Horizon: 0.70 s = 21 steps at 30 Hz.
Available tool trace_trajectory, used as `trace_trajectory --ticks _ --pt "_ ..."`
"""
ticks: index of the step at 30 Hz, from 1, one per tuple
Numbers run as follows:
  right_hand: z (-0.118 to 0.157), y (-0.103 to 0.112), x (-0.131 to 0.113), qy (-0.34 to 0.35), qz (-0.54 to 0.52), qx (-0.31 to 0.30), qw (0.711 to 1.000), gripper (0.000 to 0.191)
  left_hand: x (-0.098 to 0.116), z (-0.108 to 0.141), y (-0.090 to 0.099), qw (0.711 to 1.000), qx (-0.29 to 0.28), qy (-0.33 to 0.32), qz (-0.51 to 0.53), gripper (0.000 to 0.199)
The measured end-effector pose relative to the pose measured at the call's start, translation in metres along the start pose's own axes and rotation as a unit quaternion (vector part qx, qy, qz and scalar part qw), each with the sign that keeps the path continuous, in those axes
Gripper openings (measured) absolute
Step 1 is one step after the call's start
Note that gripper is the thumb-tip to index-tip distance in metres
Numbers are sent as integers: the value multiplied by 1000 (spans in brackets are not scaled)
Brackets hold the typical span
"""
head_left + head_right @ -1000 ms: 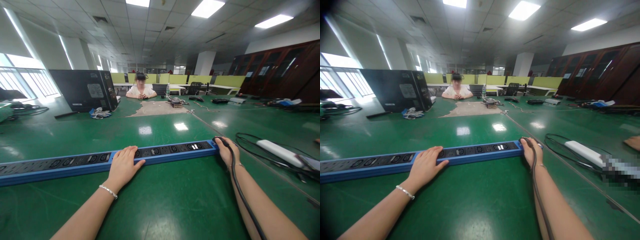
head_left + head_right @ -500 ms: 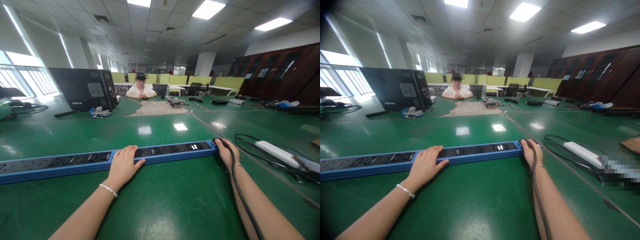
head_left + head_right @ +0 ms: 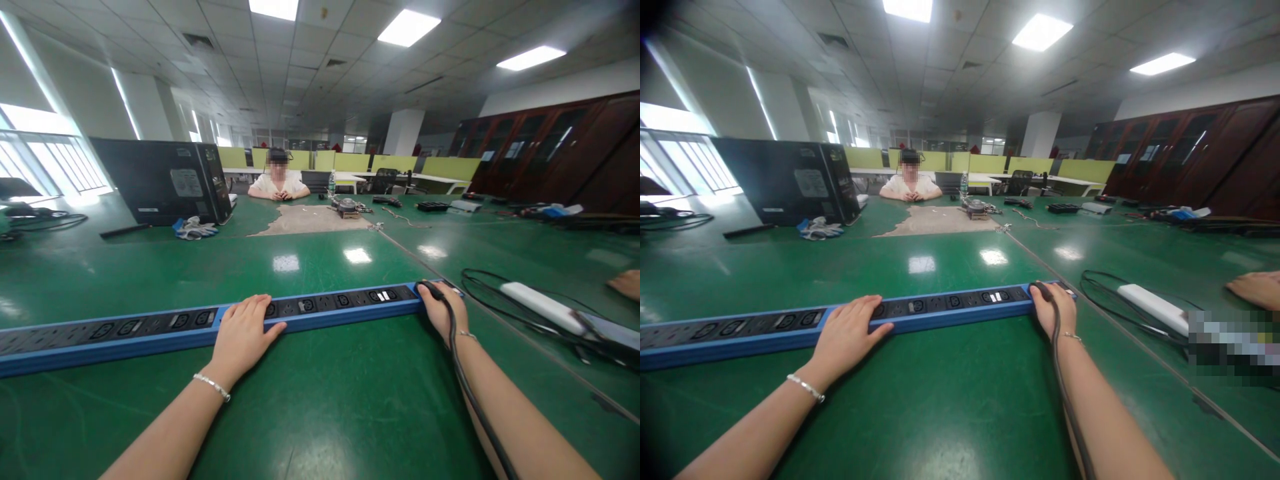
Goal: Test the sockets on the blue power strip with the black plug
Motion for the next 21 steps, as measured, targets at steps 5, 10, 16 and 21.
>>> trace_trajectory --ticks 5,10,16,21 --pt "3 0 -2 -2 -8 1 1000 49 1 0 1 1000 -2 0 -2 52" --pt "2 11 -1 -64 -52 69 994 48 -1 0 -1 1000 1 -1 -4 52" --pt "6 10 -20 -58 -110 74 989 50 0 0 0 1000 2 -5 -8 52" --pt "11 -1 -32 -25 -83 47 995 46 0 0 0 1000 -7 0 -8 52"
Point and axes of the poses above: each hand's wrist, its own z-axis away from the middle knuckle, its own y-axis out of the back of the hand, x = y × z, the point moved 6 cm from there along -z, towards the middle knuckle, and after that the axes turned 5 degrees about -y, right-handed, at the moved point
